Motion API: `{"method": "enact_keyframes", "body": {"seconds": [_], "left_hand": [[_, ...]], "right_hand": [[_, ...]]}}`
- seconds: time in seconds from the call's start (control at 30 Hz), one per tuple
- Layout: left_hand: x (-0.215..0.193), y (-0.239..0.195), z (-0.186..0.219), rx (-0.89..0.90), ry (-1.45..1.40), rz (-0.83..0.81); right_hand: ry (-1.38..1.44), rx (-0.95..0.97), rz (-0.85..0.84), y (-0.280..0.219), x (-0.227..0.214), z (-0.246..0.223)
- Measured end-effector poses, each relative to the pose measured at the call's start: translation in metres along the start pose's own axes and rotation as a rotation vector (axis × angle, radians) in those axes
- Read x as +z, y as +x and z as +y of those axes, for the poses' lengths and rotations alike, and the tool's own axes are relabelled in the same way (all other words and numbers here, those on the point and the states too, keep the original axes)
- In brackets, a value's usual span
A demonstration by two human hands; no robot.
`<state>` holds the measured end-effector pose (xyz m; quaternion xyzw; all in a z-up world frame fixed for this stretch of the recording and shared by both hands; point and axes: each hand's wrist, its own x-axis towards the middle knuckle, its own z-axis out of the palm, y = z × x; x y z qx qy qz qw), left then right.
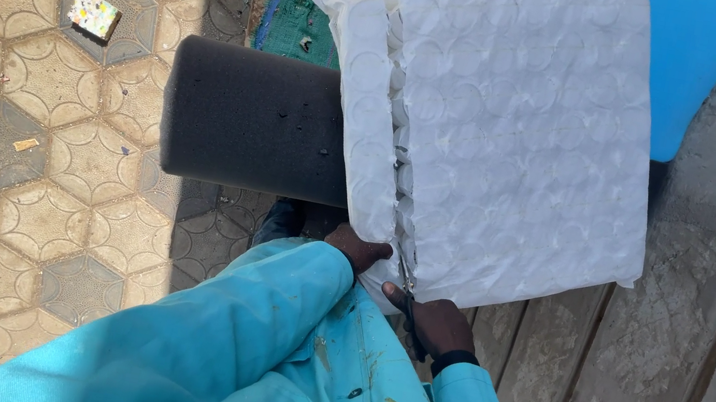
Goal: Cutting a piece of white textured foam padding using scissors on a workbench.
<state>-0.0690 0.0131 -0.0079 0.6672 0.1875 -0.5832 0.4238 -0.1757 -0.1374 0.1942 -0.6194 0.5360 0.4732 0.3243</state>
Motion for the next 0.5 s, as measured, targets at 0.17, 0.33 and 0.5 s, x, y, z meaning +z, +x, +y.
{"method": "enact_keyframes", "body": {"seconds": [0.17,0.33,0.5], "left_hand": [[0.0,-0.017,0.013,-0.005,0.01,0.003],[-0.003,-0.016,0.003,-0.02,0.04,0.029],[-0.003,-0.009,-0.001,0.036,-0.018,0.017]], "right_hand": [[0.205,0.015,0.026,0.0,0.011,-0.018],[0.477,-0.018,0.058,0.028,0.027,0.005],[0.66,-0.01,0.042,0.038,0.029,0.025]]}}
